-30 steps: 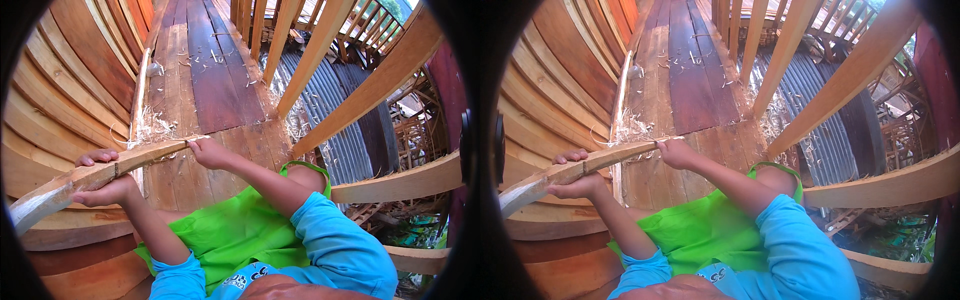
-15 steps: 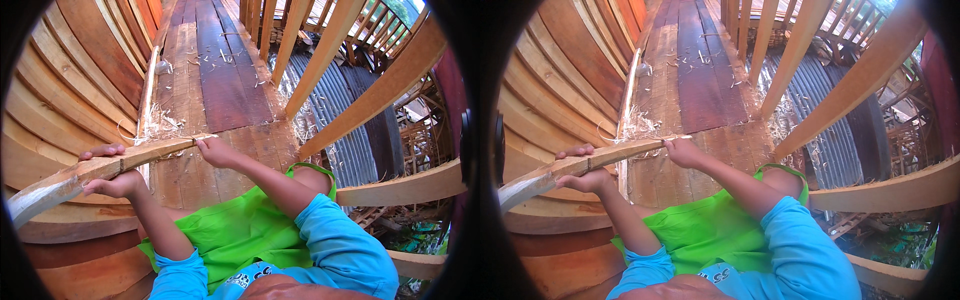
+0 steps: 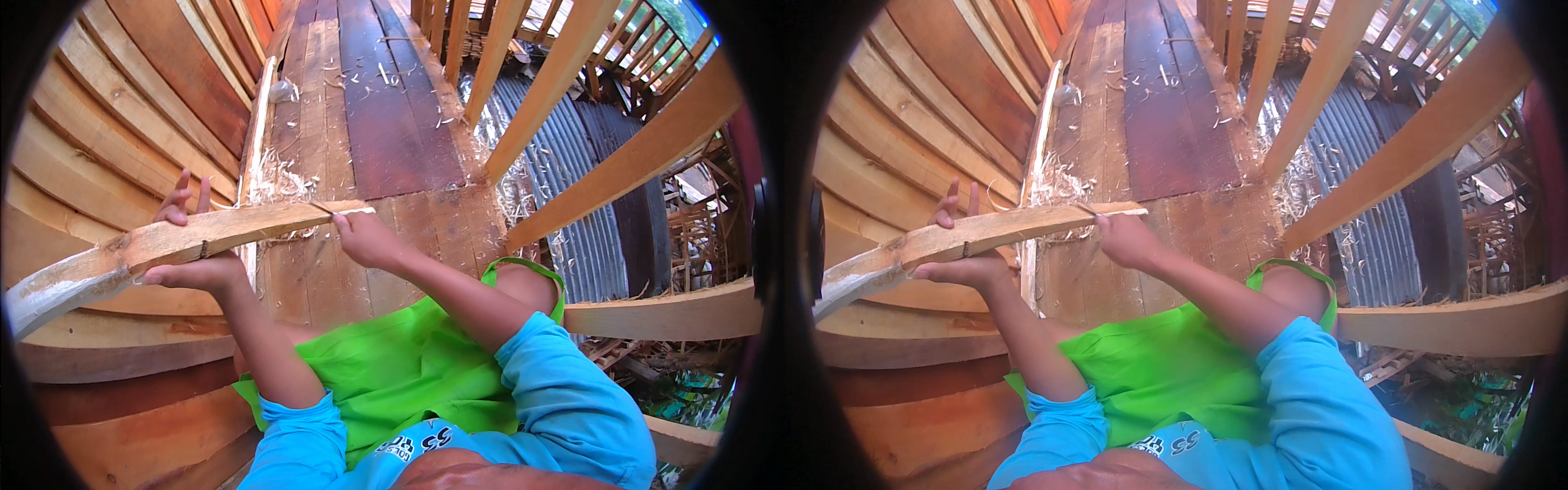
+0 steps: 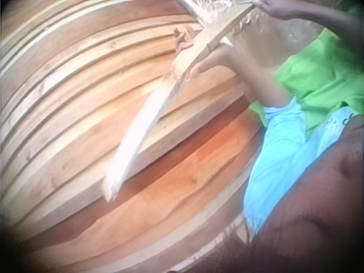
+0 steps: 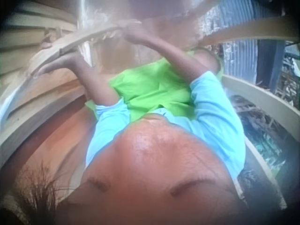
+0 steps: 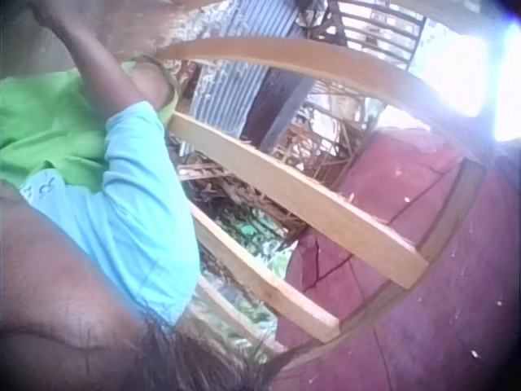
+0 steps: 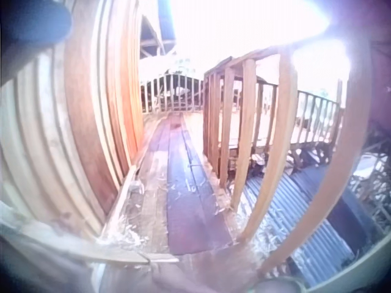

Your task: The person is carving a long, curved piece of wood using a knife. They hold the wood with their left hand and use the knife in their right hand to shave off thin strips of wood, creating wood shavings on the floor.

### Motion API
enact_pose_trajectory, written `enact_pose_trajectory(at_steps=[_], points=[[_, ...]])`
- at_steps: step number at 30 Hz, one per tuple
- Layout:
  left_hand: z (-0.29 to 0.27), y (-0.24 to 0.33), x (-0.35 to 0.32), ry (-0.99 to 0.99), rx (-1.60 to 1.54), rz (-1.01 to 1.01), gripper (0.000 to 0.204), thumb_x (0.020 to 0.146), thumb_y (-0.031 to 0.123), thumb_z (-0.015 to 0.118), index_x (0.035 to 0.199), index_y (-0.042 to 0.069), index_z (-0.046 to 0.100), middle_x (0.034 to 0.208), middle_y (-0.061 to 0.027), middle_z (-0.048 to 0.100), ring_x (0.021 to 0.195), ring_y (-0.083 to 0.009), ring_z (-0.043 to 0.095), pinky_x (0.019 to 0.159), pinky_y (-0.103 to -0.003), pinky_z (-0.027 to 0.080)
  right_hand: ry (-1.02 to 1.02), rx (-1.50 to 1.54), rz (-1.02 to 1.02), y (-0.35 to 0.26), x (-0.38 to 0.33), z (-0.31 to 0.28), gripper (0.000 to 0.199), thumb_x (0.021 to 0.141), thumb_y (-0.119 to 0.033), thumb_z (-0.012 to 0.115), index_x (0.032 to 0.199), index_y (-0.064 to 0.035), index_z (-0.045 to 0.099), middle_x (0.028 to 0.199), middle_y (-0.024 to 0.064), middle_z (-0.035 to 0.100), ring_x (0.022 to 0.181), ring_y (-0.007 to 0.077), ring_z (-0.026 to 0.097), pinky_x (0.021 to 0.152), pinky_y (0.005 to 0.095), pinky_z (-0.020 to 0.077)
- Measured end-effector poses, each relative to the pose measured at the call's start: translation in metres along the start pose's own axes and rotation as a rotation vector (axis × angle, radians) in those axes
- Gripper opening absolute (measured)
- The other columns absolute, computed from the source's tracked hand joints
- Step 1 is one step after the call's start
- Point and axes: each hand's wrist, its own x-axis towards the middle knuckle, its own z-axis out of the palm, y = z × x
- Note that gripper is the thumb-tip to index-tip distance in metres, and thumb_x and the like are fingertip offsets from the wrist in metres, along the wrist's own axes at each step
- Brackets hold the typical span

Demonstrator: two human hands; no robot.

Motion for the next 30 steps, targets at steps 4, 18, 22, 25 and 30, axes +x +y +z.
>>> enact_pose_trajectory(at_steps=[4,18,22,25,30], points=[[-0.013,-0.004,-0.008,0.045,0.054,-0.091,0.089,0.068,0.096,0.019,0.083,0.012,0.043,0.066,-0.0098,0.053,0.063,-0.0225,0.055,0.063,-0.038,0.054,-0.001,0.04,-0.059,-0.001,-0.002,-0.003,0.047,0.101,-0.032,0.037,0.091,0.0058,0.062,0.088,0.0282,0.064,0.085,0.0441,0.062,0.078,0.0505,0.0461],[0.02,0.006,-0.022,0.282,0.11,-0.104,0.08,0.076,0.091,0.022,0.085,0.014,0.041,0.058,-0.0044,0.041,0.053,-0.0186,0.045,0.05,-0.028,0.044,-0.016,0.003,0.053,0.037,0.013,-0.013,0.051,0.102,-0.036,0.036,0.081,0.0043,0.058,0.077,0.025,0.062,0.071,0.041,0.059,0.069,0.0515,0.0439],[0.019,0.007,-0.019,0.277,0.073,-0.073,0.077,0.08,0.087,0.023,0.085,0.013,0.042,0.054,-0.0031,0.042,0.047,-0.0159,0.044,0.047,-0.026,0.043,-0.015,-0.062,0.098,0.043,0.013,-0.014,0.05,0.102,-0.037,0.036,0.089,0.0042,0.061,0.079,0.0256,0.063,0.076,0.0414,0.061,0.071,0.0511,0.0449],[0.012,0.009,-0.017,0.296,0.121,-0.038,0.078,0.079,0.088,0.024,0.086,0.012,0.043,0.054,-0.0034,0.043,0.047,-0.0161,0.044,0.047,-0.027,0.043,0.004,-0.062,-0.075,-0.003,-0.003,-0.013,0.048,0.101,-0.036,0.036,0.096,0.0041,0.062,0.084,0.0269,0.064,0.082,0.0426,0.062,0.075,0.0502,0.046],[0.016,0.007,-0.024,0.236,0.105,-0.084,0.082,0.075,0.091,0.021,0.084,0.013,0.041,0.058,-0.0041,0.041,0.053,-0.0185,0.045,0.051,-0.028,0.044,-0.067,-0.108,0.098,0.042,0.025,-0.008,0.048,0.1,-0.034,0.037,0.096,0.0068,0.062,0.091,0.0303,0.063,0.086,0.0454,0.061,0.082,0.0506,0.0457]])
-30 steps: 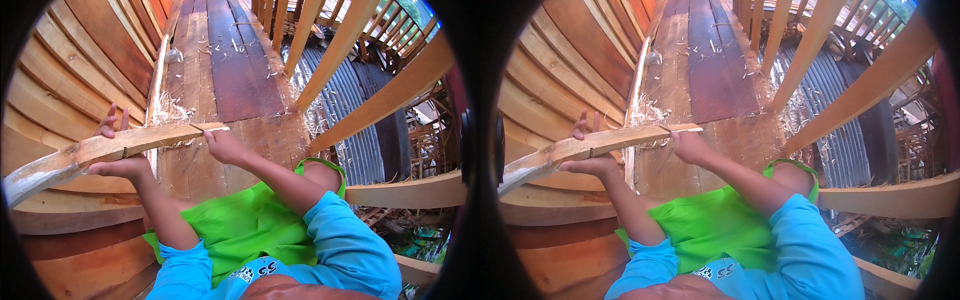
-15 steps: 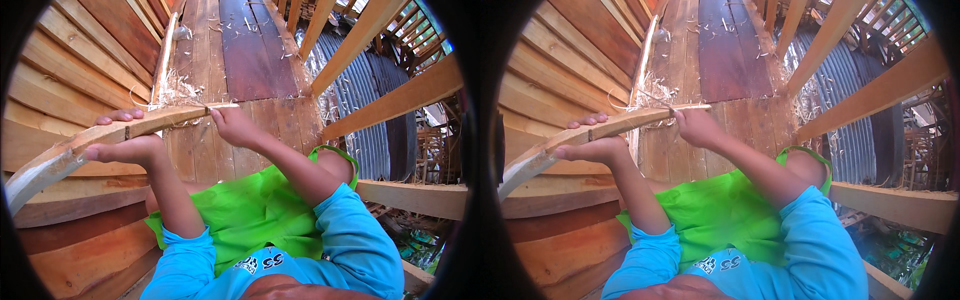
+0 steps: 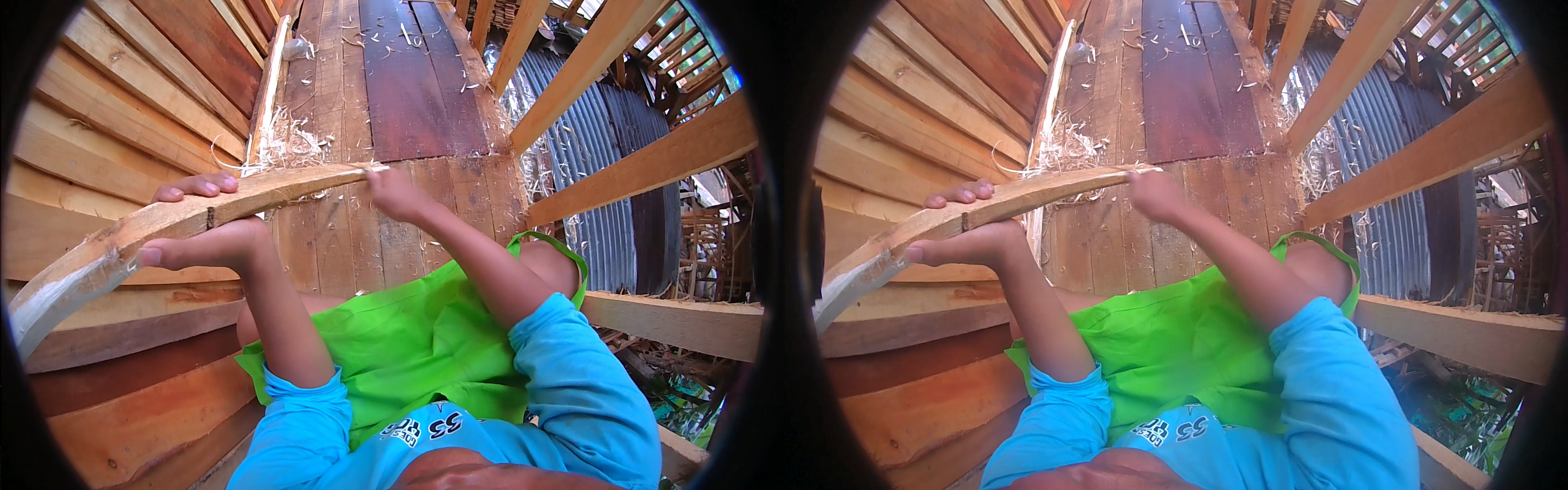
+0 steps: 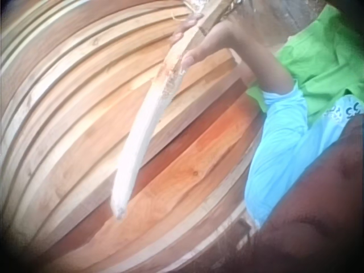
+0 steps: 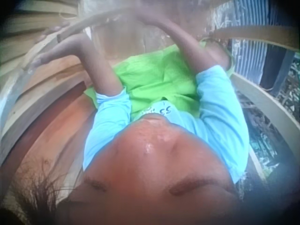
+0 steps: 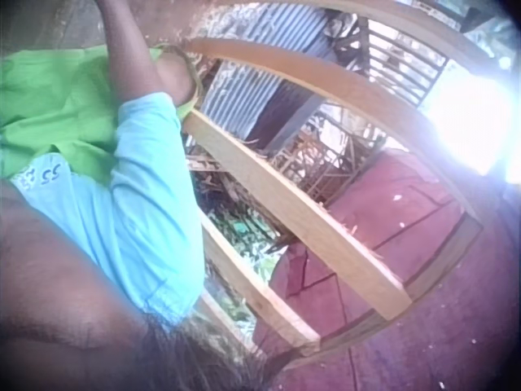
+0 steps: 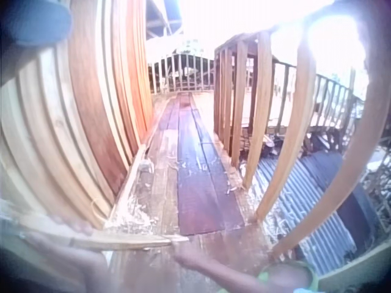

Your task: The person is carving a long, curved piece of wood using a knife. They hold the wood with their left hand and use the knife in their right hand to shave off thin strips of wood, creating wood shavings on the floor.

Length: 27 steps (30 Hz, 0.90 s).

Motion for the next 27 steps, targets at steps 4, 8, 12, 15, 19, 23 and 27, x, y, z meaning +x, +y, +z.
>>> enact_pose_trajectory(at_steps=[4,8,12,15,19,23,27], points=[[0.006,0.001,-0.002,-0.066,-0.057,0.022,0.077,0.08,0.087,0.025,0.087,0.012,0.043,0.054,-0.0038,0.043,0.047,-0.0166,0.045,0.047,-0.028,0.044,0.075,-0.093,0.056,0.058,0.01,0.003,0.051,0.101,-0.035,0.036,0.091,0.008,0.062,0.087,0.0296,0.063,0.082,0.0447,0.061,0.08,0.0517,0.0462],[0.0,0.003,0.0,0.052,0.038,0.019,0.079,0.079,0.088,0.022,0.088,0.011,0.041,0.062,-0.0055,0.043,0.056,-0.0177,0.046,0.052,-0.028,0.045,0.054,0.022,-0.162,-0.05,-0.03,-0.01,0.054,0.102,-0.036,0.034,0.086,0.0071,0.062,0.083,0.0257,0.064,0.077,0.0377,0.062,0.077,0.05,0.048],[0.001,-0.001,0.004,0.191,0.16,0.068,0.075,0.086,0.081,0.025,0.089,0.008,0.04,0.063,-0.0058,0.044,0.055,-0.0181,0.046,0.052,-0.029,0.046,-0.032,0.149,0.053,-0.025,-0.011,0.0,0.054,0.103,-0.036,0.034,0.083,0.0055,0.062,0.074,0.0206,0.062,0.068,0.0305,0.062,0.071,0.0478,0.0481],[0.008,-0.001,0.006,0.237,0.186,0.065,0.073,0.088,0.078,0.026,0.088,0.006,0.039,0.063,-0.0058,0.043,0.055,-0.0181,0.046,0.052,-0.03,0.045,-0.02,0.12,0.056,0.013,-0.002,-0.001,0.053,0.103,-0.036,0.035,0.083,0.0054,0.061,0.069,0.0203,0.06,0.064,0.0325,0.06,0.068,0.0497,0.0466],[-0.002,-0.001,0.011,0.221,0.146,0.056,0.073,0.088,0.078,0.027,0.089,0.006,0.039,0.065,-0.0063,0.044,0.057,-0.0178,0.046,0.052,-0.029,0.045,-0.009,-0.013,0.001,-0.024,-0.017,-0.002,0.052,0.102,-0.035,0.033,0.087,0.0049,0.063,0.083,0.027,0.065,0.082,0.0423,0.063,0.078,0.0519,0.0471],[-0.001,0.0,0.003,0.186,0.131,0.078,0.073,0.088,0.078,0.027,0.089,0.006,0.039,0.065,-0.0059,0.043,0.057,-0.0171,0.045,0.053,-0.029,0.045,0.078,0.059,-0.259,-0.06,-0.038,-0.01,0.049,0.101,-0.033,0.036,0.085,0.0064,0.06,0.078,0.0274,0.062,0.076,0.0431,0.062,0.071,0.0509,0.046],[0.012,0.002,-0.005,0.165,0.147,0.09,0.073,0.088,0.079,0.027,0.09,0.007,0.039,0.065,-0.0048,0.042,0.057,-0.0165,0.045,0.053,-0.029,0.045,0.025,0.084,-0.063,0.018,-0.006,-0.01,0.049,0.101,-0.033,0.037,0.084,0.0061,0.06,0.078,0.0278,0.062,0.075,0.0427,0.061,0.072,0.0517,0.0459]])
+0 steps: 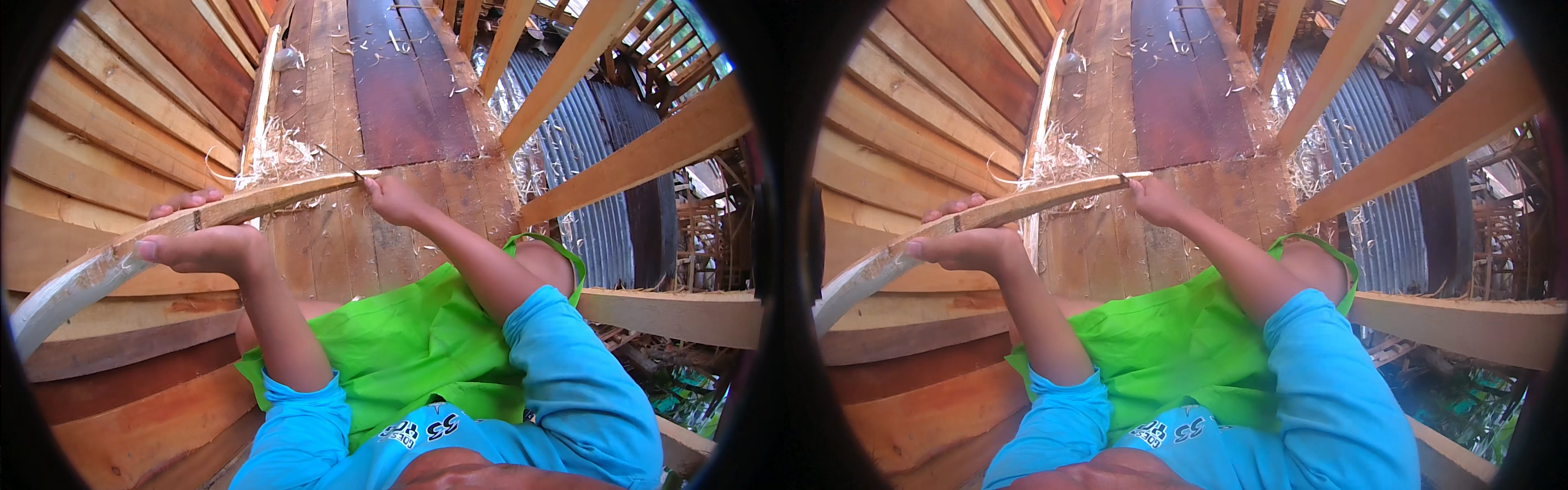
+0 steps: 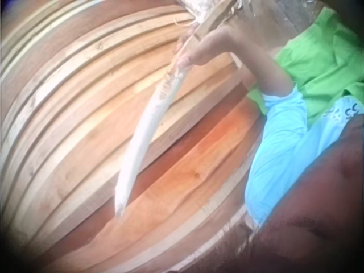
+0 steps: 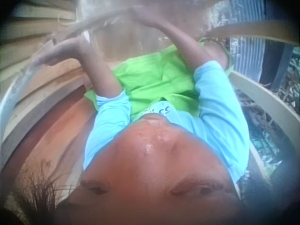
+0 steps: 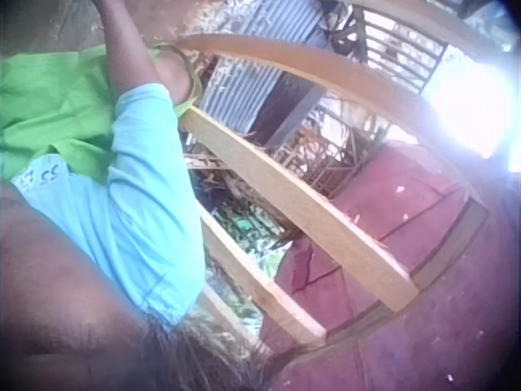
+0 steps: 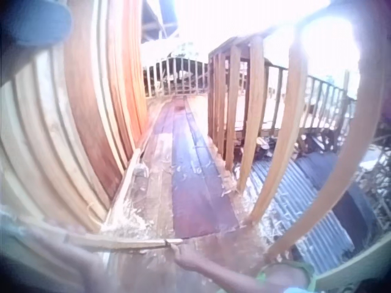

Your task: The person is carving a long, curved piece of wood using a knife. They hold the wood with their left hand and use the knife in their right hand to shave off thin strips of wood, creating wood shavings on the floor.

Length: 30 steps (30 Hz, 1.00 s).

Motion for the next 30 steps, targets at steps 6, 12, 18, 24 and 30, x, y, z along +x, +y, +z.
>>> enact_pose_trajectory(at_steps=[6,12,18,24,30], points=[[-0.01,-0.003,0.01,0.018,0.003,0.002,0.074,0.088,0.079,0.026,0.091,0.006,0.04,0.065,-0.005,0.042,0.056,-0.0163,0.046,0.054,-0.028,0.046,-0.051,-0.088,-0.077,-0.085,-0.032,-0.002,0.048,0.102,-0.033,0.034,0.09,0.0044,0.061,0.084,0.0284,0.063,0.081,0.0457,0.061,0.075,0.0536,0.046],[-0.002,0.0,-0.005,-0.078,-0.023,0.007,0.073,0.089,0.077,0.026,0.093,0.006,0.041,0.065,-0.0054,0.044,0.059,-0.0182,0.048,0.055,-0.03,0.047,0.027,-0.08,-0.031,0.013,0.008,0.001,0.047,0.103,-0.032,0.033,0.093,0.0047,0.061,0.085,0.0279,0.064,0.079,0.0432,0.062,0.075,0.0516,0.0477],[-0.011,0.001,0.007,-0.048,-0.02,0.045,0.074,0.088,0.078,0.026,0.092,0.005,0.041,0.067,-0.0057,0.043,0.057,-0.0161,0.045,0.054,-0.029,0.045,-0.004,-0.108,-0.108,-0.084,-0.033,0.002,0.051,0.103,-0.032,0.03,0.094,0.007,0.062,0.089,0.0267,0.066,0.084,0.0438,0.062,0.082,0.0515,0.049],[-0.002,0.0,-0.005,-0.057,-0.057,-0.003,0.07,0.091,0.074,0.028,0.092,0.006,0.042,0.067,-0.0057,0.043,0.058,-0.0169,0.045,0.055,-0.029,0.045,0.058,-0.035,-0.1,-0.007,-0.004,0.001,0.049,0.102,-0.033,0.033,0.095,0.0055,0.063,0.09,0.0297,0.064,0.088,0.0446,0.061,0.08,0.0523,0.0466],[-0.009,0.002,0.007,-0.03,-0.044,0.01,0.069,0.09,0.074,0.031,0.092,0.006,0.042,0.066,-0.006,0.043,0.058,-0.018,0.047,0.054,-0.029,0.045,0.018,-0.1,-0.05,-0.064,-0.023,0.005,0.046,0.101,-0.032,0.035,0.093,0.0052,0.062,0.09,0.0298,0.064,0.086,0.0454,0.061,0.078,0.053,0.0465]])
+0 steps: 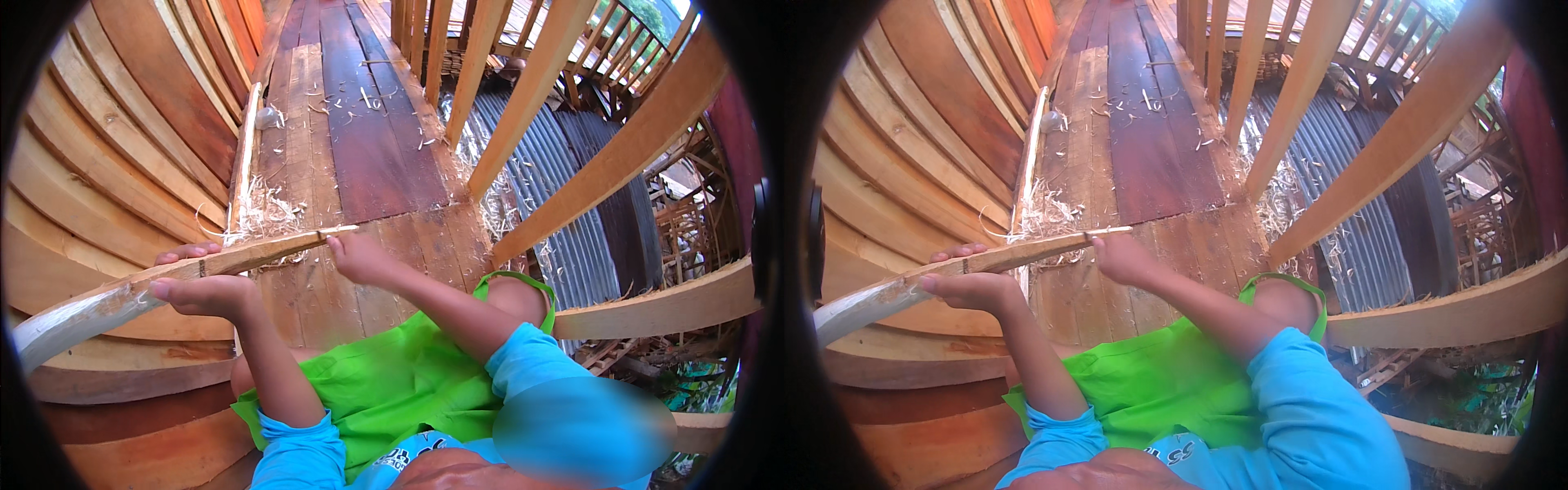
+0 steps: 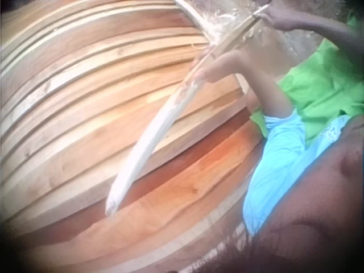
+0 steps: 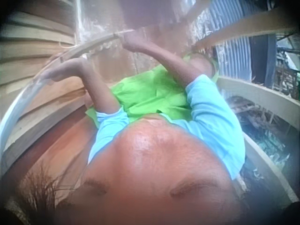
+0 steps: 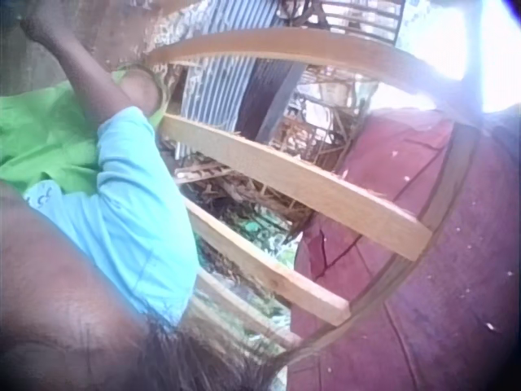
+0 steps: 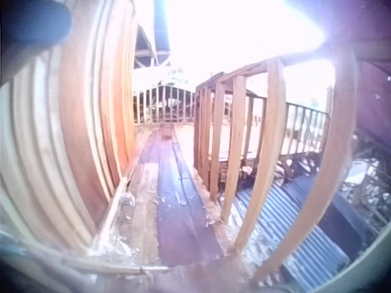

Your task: The person is carving a long, curved piece of wood using a knife. They hold the wood with their left hand and use the knife in their right hand to shave off thin strips of wood, creating wood shavings on the floor.

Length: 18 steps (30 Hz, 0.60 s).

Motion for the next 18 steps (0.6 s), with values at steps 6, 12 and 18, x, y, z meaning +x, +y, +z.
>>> enact_pose_trajectory(at_steps=[6,12,18], points=[[0.005,-0.008,-0.007,-0.034,-0.019,-0.023,0.07,0.09,0.075,0.029,0.088,0.006,0.042,0.062,-0.0047,0.042,0.055,-0.0168,0.046,0.054,-0.029,0.045,0.041,-0.075,-0.026,0.058,0.021,0.014,0.047,0.101,-0.031,0.033,0.095,0.0052,0.062,0.091,0.0306,0.064,0.088,0.0472,0.061,0.08,0.0551,0.0455],[-0.004,-0.005,0.003,-0.002,-0.029,-0.059,0.07,0.089,0.076,0.031,0.093,0.007,0.042,0.065,-0.0065,0.043,0.06,-0.0178,0.046,0.055,-0.029,0.045,-0.016,-0.06,0.062,0.025,0.013,0.01,0.048,0.102,-0.031,0.032,0.094,0.0055,0.062,0.09,0.0308,0.063,0.087,0.0466,0.061,0.078,0.0544,0.0455],[0.004,-0.004,-0.007,-0.001,0.019,-0.057,0.07,0.09,0.075,0.032,0.095,0.006,0.04,0.069,-0.0066,0.043,0.062,-0.0183,0.046,0.056,-0.03,0.046,0.113,0.065,-0.038,0.052,0.02,0.023,0.049,0.103,-0.032,0.031,0.088,0.0035,0.06,0.081,0.0272,0.063,0.075,0.0424,0.062,0.068,0.0529,0.0454]])
